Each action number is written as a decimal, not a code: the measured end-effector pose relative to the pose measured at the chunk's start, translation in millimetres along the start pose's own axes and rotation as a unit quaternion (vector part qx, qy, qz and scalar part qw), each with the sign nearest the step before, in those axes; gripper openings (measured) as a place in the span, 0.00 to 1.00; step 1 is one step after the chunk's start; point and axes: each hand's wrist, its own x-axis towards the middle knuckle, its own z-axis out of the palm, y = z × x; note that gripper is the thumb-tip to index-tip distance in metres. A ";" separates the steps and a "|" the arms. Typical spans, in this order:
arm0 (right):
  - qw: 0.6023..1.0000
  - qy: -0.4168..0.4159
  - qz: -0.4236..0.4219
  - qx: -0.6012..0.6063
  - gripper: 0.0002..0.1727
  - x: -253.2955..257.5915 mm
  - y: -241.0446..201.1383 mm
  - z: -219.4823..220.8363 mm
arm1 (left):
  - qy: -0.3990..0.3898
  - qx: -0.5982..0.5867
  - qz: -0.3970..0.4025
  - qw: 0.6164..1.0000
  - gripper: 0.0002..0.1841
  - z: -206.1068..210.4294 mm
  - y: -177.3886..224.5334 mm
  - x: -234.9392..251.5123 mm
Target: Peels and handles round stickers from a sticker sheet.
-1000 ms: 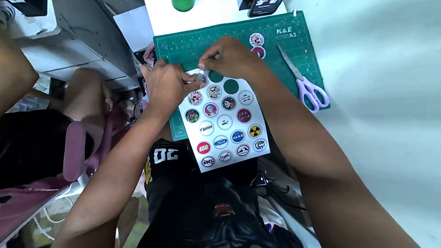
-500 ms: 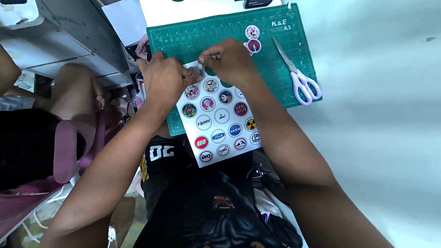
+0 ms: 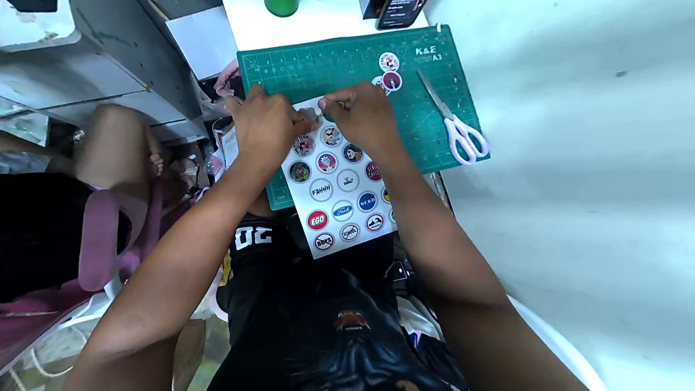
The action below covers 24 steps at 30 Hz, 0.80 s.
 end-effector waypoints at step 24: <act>0.997 0.063 0.053 -0.009 0.12 -38.1 -12.2 17.4 | -0.005 -0.005 0.047 0.999 0.46 -6.1 -2.6 -3.5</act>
